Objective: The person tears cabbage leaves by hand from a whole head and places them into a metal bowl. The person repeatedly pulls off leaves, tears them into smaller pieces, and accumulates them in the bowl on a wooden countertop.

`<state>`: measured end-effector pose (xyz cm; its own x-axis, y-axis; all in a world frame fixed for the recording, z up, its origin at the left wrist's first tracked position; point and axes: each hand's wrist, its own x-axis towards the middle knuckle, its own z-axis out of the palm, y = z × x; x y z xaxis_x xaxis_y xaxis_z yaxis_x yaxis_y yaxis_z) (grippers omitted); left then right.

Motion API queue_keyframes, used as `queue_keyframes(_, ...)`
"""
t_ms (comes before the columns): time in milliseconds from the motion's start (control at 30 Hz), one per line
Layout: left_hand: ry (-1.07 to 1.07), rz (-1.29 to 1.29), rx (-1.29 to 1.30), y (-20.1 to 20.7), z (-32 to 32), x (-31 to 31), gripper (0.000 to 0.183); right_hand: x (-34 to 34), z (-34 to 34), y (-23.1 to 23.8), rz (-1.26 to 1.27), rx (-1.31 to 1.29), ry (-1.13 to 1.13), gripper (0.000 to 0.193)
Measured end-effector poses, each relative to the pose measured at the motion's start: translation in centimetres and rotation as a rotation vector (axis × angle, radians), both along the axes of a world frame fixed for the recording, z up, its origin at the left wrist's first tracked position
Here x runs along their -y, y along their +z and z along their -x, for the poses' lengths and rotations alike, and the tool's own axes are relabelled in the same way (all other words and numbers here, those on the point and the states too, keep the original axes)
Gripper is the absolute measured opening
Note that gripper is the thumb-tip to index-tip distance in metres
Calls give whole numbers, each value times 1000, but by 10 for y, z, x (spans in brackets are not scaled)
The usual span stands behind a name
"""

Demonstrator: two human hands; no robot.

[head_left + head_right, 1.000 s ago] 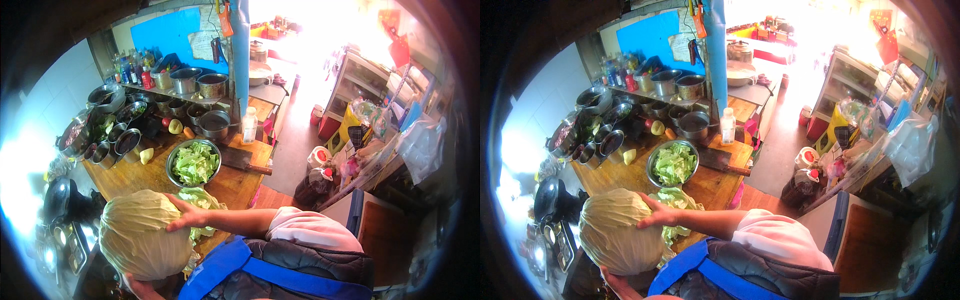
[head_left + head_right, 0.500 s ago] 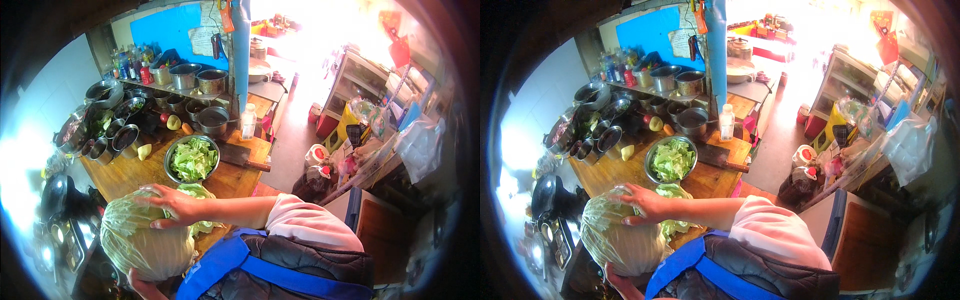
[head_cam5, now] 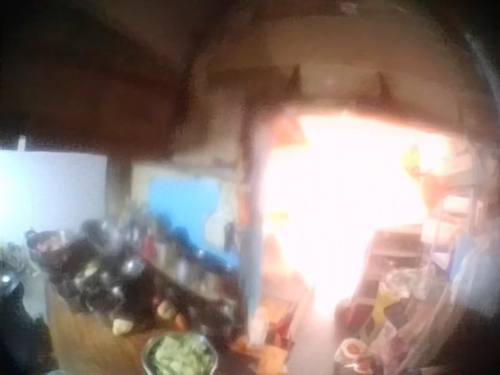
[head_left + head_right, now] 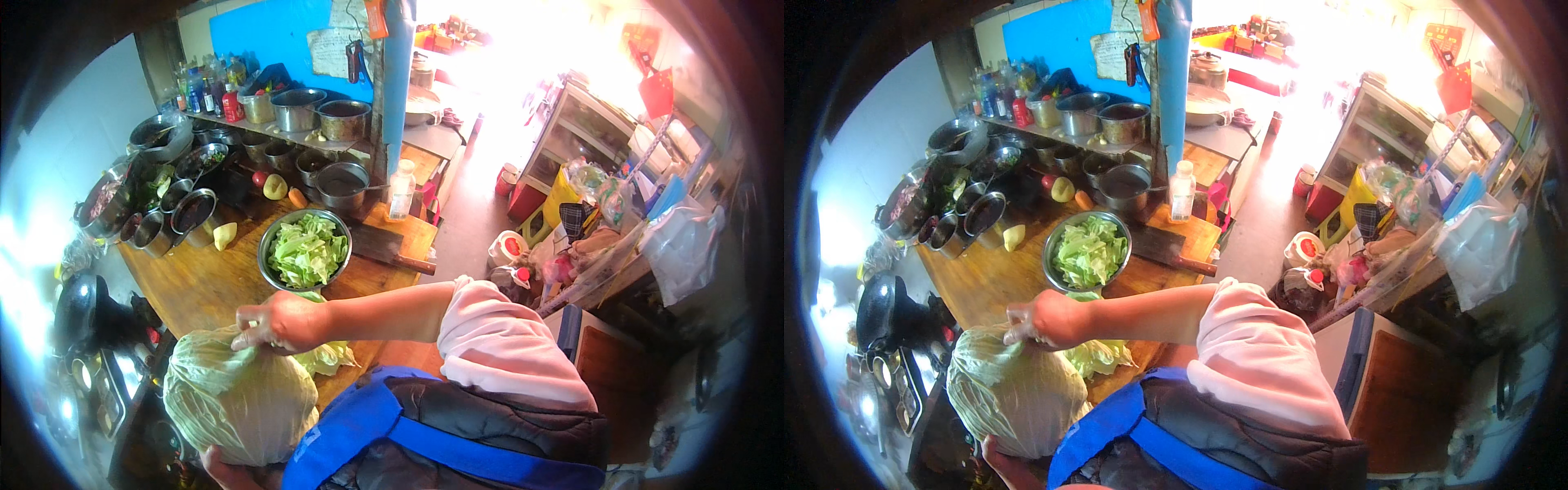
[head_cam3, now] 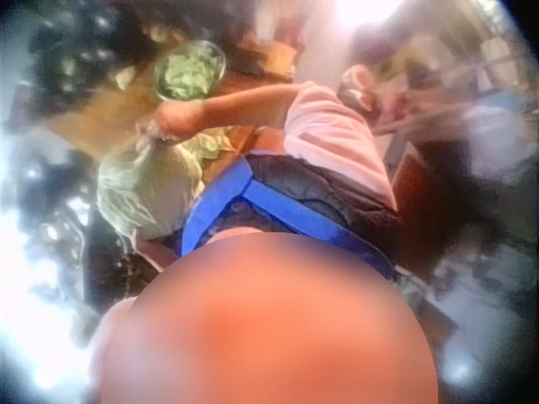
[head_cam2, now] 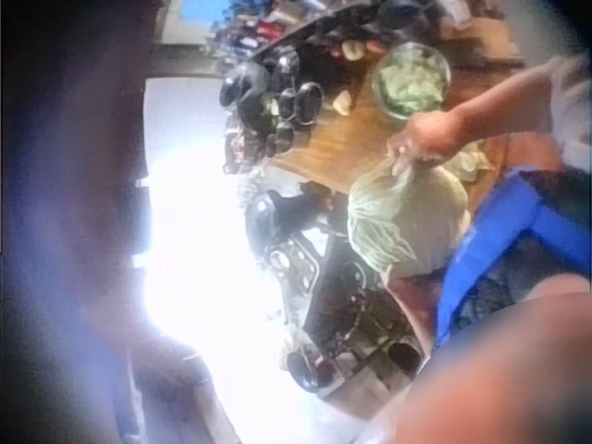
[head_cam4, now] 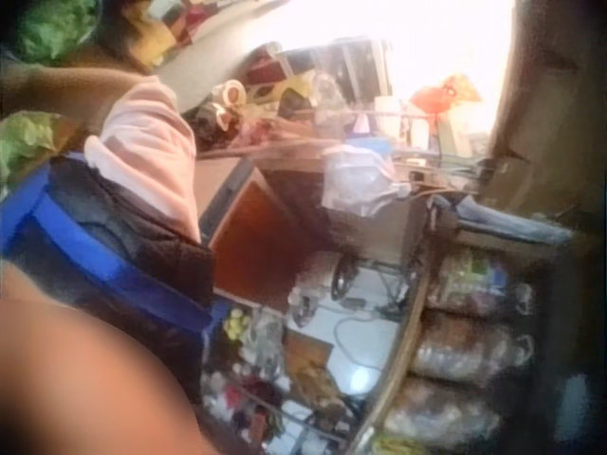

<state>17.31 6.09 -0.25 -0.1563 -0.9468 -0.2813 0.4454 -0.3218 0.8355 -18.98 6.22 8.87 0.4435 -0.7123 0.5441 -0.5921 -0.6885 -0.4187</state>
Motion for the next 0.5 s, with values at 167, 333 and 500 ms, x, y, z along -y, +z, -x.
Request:
queue_keyframes(167, -116, 120, 15, -18, -15, 5, 79, 33, 3, -25, -29, 443, -62, 12)
queue_keyframes(333, -230, 183, -19, -23, -34, -3, 82, 30, -9, -26, -685, 1021, -170, 20)
queue_keyframes(500, -292, 217, -69, -18, -30, -8, 86, 49, -14, -18, -569, 1121, -389, 20)
